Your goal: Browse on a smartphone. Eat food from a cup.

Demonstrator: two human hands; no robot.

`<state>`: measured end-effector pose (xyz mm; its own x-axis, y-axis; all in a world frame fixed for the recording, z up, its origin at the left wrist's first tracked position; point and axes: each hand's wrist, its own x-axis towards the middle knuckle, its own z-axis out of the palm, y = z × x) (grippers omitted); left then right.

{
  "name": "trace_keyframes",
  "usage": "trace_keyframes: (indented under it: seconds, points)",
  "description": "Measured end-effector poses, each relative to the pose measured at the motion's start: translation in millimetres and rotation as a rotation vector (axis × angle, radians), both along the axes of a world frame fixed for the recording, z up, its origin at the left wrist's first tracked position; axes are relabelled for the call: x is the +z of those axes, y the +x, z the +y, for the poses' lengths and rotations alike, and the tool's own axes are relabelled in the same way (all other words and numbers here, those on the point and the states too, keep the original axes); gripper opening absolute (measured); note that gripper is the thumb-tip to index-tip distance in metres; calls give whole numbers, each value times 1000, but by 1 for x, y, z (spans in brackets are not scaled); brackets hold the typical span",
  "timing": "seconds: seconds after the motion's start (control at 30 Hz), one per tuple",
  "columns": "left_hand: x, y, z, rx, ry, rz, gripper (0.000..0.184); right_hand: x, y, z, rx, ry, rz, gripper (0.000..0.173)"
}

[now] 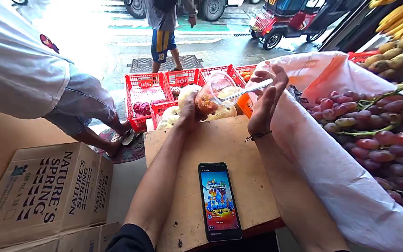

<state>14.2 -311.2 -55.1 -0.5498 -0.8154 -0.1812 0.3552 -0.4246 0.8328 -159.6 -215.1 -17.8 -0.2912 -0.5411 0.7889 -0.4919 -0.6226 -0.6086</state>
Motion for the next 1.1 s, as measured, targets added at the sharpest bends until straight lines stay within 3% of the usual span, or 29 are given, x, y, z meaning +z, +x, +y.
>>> trace_keyframes:
  seconds: [0.13,0.2,0.3,0.37,0.43,0.63,0.73,0.87,1.1]
  points:
    - [-1,-1,-1,-3,15,28,58,2,2,9,-169,-228,117,71]
    - [1,-1,1,0,35,29,56,8,0,20,-254,-372,190,54]
    - [1,-1,1,5,54,27,54,49,1,45,-228,-478,281,25]
    - [2,0,-1,4,53,20,53,77,17,74,-136,-337,329,28]
    - [1,2,2,8,51,24,53,76,36,108,-6,-105,281,31]
    - [1,1,0,-8,41,27,54,-23,62,182,163,232,226,37]
    - [-3,4,-1,-15,16,7,57,-53,65,200,167,321,220,37]
    - [-6,15,8,-37,-83,-22,59,-55,69,200,215,350,291,34]
    - [3,6,7,45,52,18,58,-56,71,200,180,414,430,31]
